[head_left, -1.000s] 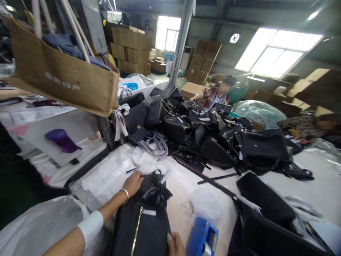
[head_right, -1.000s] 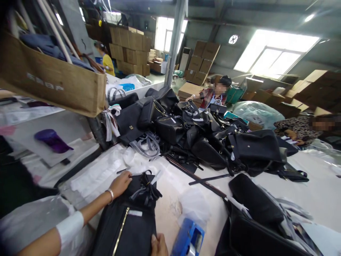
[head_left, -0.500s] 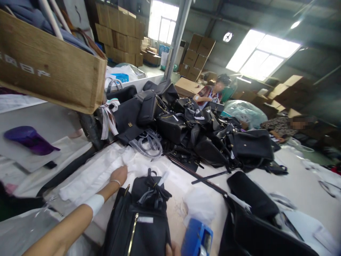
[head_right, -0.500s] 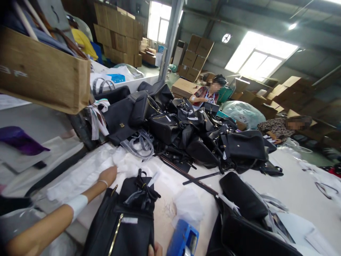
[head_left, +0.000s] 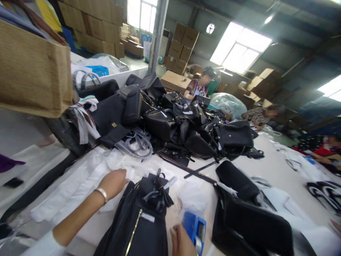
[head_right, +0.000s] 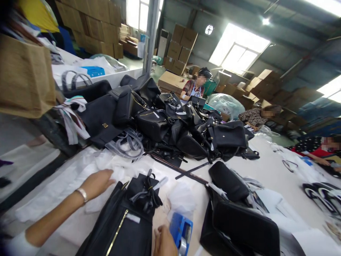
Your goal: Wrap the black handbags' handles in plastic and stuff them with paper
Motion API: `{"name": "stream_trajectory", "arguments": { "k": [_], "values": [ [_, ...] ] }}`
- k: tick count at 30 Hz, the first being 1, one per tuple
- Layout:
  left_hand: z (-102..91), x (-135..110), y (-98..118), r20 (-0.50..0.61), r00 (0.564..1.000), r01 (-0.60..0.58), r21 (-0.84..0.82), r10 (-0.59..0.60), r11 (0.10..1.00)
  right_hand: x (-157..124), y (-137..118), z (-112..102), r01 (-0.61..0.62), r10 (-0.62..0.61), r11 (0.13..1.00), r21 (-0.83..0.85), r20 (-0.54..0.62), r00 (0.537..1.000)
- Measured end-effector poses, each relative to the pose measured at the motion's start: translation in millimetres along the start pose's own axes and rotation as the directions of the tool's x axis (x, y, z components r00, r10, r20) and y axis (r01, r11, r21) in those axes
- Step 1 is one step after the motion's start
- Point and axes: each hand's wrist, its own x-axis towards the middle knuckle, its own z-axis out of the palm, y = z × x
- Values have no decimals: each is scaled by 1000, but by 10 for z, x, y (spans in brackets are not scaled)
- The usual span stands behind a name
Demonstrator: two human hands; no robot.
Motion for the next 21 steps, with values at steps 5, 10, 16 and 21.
{"name": "stream_trajectory", "arguments": {
  "k": [5, 10, 16, 21],
  "values": [
    [383, 255, 1057, 88, 961, -253, -114, 263, 961, 793, -339, -107, 209, -218, 966, -149, -42, 975],
    [892, 497, 1487, 209, 944, -238, -111, 257, 965, 1156, -327, 93, 187, -144, 942, -280, 167, 975],
    [975, 590, 1373, 194, 937, -259, -166, 289, 951, 1295, -228, -46, 184, -161, 958, -222, 118, 980],
    [928, 628, 1363, 118, 944, -281, -203, 308, 938, 1454, -393, -207, 251, -227, 945, -212, 132, 965]
  ]
}}
